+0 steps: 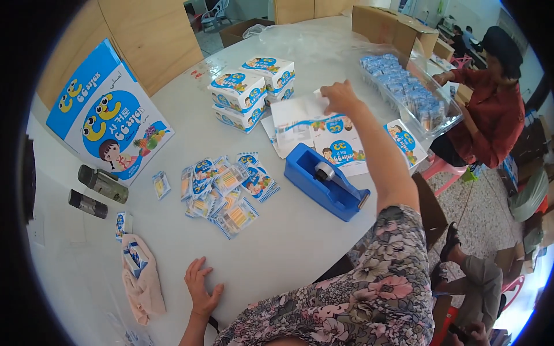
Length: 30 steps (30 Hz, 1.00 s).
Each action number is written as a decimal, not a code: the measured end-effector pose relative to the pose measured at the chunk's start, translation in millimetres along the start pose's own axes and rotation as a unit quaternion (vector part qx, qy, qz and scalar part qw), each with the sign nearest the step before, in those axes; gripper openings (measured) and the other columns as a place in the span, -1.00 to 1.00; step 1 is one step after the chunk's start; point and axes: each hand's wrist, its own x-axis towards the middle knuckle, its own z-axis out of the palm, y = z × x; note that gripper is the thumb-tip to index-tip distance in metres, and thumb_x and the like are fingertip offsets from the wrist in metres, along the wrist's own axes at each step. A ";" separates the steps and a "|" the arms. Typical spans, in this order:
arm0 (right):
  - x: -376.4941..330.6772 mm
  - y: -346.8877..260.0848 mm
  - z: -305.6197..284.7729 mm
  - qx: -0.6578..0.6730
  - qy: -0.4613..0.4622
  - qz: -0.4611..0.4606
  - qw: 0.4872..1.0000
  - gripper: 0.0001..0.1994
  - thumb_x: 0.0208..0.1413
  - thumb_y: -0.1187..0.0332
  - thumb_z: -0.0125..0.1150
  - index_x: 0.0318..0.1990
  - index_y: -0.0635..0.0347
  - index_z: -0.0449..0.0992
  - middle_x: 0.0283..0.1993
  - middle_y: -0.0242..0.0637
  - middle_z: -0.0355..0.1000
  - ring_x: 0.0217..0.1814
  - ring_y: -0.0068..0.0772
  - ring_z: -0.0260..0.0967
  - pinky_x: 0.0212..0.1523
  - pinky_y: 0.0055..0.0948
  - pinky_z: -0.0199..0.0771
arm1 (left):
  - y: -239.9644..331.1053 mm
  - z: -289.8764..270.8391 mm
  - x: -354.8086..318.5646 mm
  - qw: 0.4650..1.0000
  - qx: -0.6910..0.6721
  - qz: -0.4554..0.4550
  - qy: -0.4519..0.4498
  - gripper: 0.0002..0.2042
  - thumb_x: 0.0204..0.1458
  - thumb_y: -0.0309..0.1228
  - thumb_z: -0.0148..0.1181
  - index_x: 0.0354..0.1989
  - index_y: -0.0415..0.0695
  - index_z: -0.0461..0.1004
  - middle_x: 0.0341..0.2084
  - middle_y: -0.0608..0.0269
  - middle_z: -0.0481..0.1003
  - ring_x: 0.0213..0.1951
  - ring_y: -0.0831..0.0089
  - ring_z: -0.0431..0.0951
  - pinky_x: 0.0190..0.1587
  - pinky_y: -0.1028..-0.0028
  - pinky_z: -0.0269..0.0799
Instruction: Packing individual product sachets into retail boxes and then into a large cardboard shipping carton.
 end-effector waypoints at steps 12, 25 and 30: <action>-166.6 -219.7 -205.4 0.012 0.317 -0.181 0.931 -0.89 -0.13 0.34 0.33 -0.47 0.06 0.49 -0.47 -0.25 0.48 -0.41 -0.14 0.48 -0.46 -0.14 0.42 | 54.0 -37.7 42.1 0.953 -0.027 0.064 0.296 0.03 -0.36 -0.27 0.57 0.32 -0.26 0.03 0.34 -0.16 0.01 0.39 -0.02 -0.02 0.39 0.09 -0.14; -216.9 -368.8 -178.8 0.303 -0.167 -0.554 0.758 -0.85 -0.12 0.36 0.34 -0.39 0.08 0.49 -0.48 -0.28 0.41 -0.32 -0.08 0.40 -0.28 -0.12 0.35 | 40.1 -24.6 -50.3 0.981 -0.047 0.029 0.184 0.39 -0.46 -0.18 0.66 0.38 -0.27 -0.45 0.27 -0.05 -0.05 0.34 0.18 0.02 0.34 0.20 0.07; -210.9 -380.6 -156.5 0.146 0.338 -0.457 0.809 -0.54 -0.12 0.19 0.38 -0.01 0.06 0.52 0.04 -0.26 0.43 0.18 -0.11 0.31 0.26 0.05 0.15 | 37.2 -29.5 -32.3 0.840 -0.473 -0.129 0.233 0.34 -0.42 -0.24 0.64 0.38 -0.28 -0.42 0.26 -0.05 -0.07 0.33 0.14 0.02 0.32 0.20 0.10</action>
